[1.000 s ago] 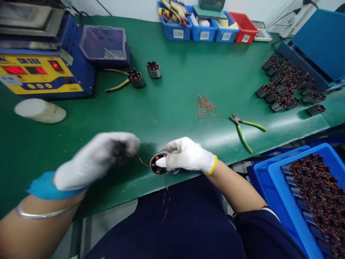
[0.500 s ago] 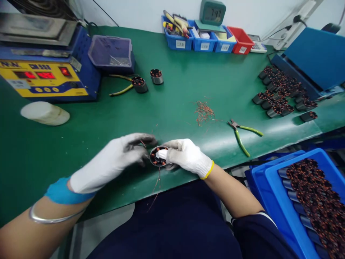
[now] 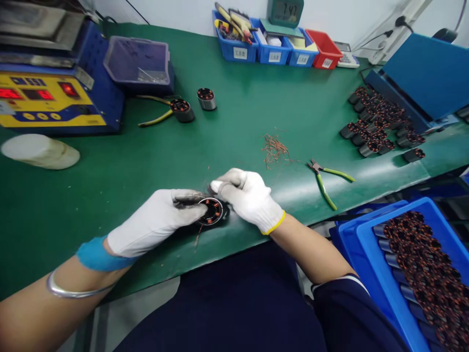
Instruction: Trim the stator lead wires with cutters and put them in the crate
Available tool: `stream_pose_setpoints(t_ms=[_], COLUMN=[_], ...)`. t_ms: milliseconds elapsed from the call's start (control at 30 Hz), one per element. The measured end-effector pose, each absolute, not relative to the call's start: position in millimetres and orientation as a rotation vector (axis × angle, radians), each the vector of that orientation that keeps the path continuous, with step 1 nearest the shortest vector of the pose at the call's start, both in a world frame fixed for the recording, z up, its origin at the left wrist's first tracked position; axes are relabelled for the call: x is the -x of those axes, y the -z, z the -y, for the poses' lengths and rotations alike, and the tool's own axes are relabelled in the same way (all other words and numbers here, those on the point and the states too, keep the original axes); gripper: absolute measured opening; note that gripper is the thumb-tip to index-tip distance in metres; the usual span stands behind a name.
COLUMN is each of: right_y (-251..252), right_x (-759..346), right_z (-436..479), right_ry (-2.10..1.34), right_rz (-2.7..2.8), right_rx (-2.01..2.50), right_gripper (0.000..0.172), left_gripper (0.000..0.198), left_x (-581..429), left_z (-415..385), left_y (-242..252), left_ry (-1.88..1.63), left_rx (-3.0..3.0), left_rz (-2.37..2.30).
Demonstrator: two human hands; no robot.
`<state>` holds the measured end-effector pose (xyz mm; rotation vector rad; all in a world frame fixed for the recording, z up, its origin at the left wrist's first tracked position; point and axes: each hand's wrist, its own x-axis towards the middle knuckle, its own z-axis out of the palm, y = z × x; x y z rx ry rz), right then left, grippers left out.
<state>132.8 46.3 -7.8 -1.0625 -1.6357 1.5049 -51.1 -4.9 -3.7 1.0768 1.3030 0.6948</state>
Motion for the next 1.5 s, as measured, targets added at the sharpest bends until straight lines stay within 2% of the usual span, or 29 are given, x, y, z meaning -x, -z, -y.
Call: stream_pose_setpoints(t_ms=[100,267,367,467,633,700,767,833,967,1000,1033,1067,1100,1133,1167,1233,1300,1400,1500], right_y=[12,6,3,2,-2,0,4,7,1,-1,-3,-3,-3,-1,1,6,8,2,-9], right_x=[-134,-130,-130,-136,-133,-126,-123,-131,-193,-217,-243,-271,-297,-322,-343,-374,-387,-386,-376], right_z=[-57,-52,-55,-63,-56,-53,-56,-63,-79,-81,-81,-80,-78,-75,-72,-65,-58,-55,-58], right_ry=[-1.477,-1.6,-1.644,-1.473,-1.477,-1.593,-1.642,-1.498,-0.851,-0.659,-0.441,-0.214,-0.035,0.038,0.028,-0.072,-0.12,-0.12,-0.193], right_rz=[1.32,1.763,1.607,1.513,2.078,2.025,1.834,1.632,1.701,1.848,2.011,2.151,2.24,2.283,2.272,2.298,2.322,2.366,2.479], right_rx=[1.158,1.111,1.124,1.207,1.003,0.927,0.961,1.07,1.277,1.34,1.427,1.557,1.743,1.965,2.189,2.402,2.445,2.427,2.348], right_gripper=[0.029,0.02,0.022,0.026,0.021,0.015,0.017,0.024,0.032,0.035,0.045,0.069,0.099,0.121,0.129,0.124,0.11,0.096,0.078], left_gripper=[0.041,0.033,0.033,0.037,0.027,0.028,0.033,0.039,0.042,0.04,0.038,0.037,0.038,0.041,0.049,0.075,0.091,0.096,0.087], left_x=[51,48,47,47,46,46,47,48,49,49,50,51,52,53,54,55,54,50,41], left_z=[4,3,3,3,2,2,2,4,5,5,4,3,2,1,0,-2,-1,0,0], left_y=[4,2,1,2,1,1,3,4,4,3,3,3,3,4,6,12,19,25,27], left_ry=[-0.662,-0.627,-0.574,-0.559,-0.557,-0.558,-0.558,-0.541,-0.515,-0.513,-0.506,-0.497,-0.497,-0.518,-0.573,-0.755,-0.905,-0.978,-1.042], left_rx=[-1.053,-1.148,-1.183,-1.15,-1.205,-1.192,-1.167,-1.162,-1.265,-1.333,-1.412,-1.487,-1.543,-1.554,-1.515,-1.349,-1.162,-0.974,-0.902], left_rz=[-1.323,-1.339,-1.357,-1.337,-1.386,-1.393,-1.373,-1.355,-1.461,-1.513,-1.564,-1.612,-1.65,-1.671,-1.666,-1.535,-1.293,-1.026,-1.003])
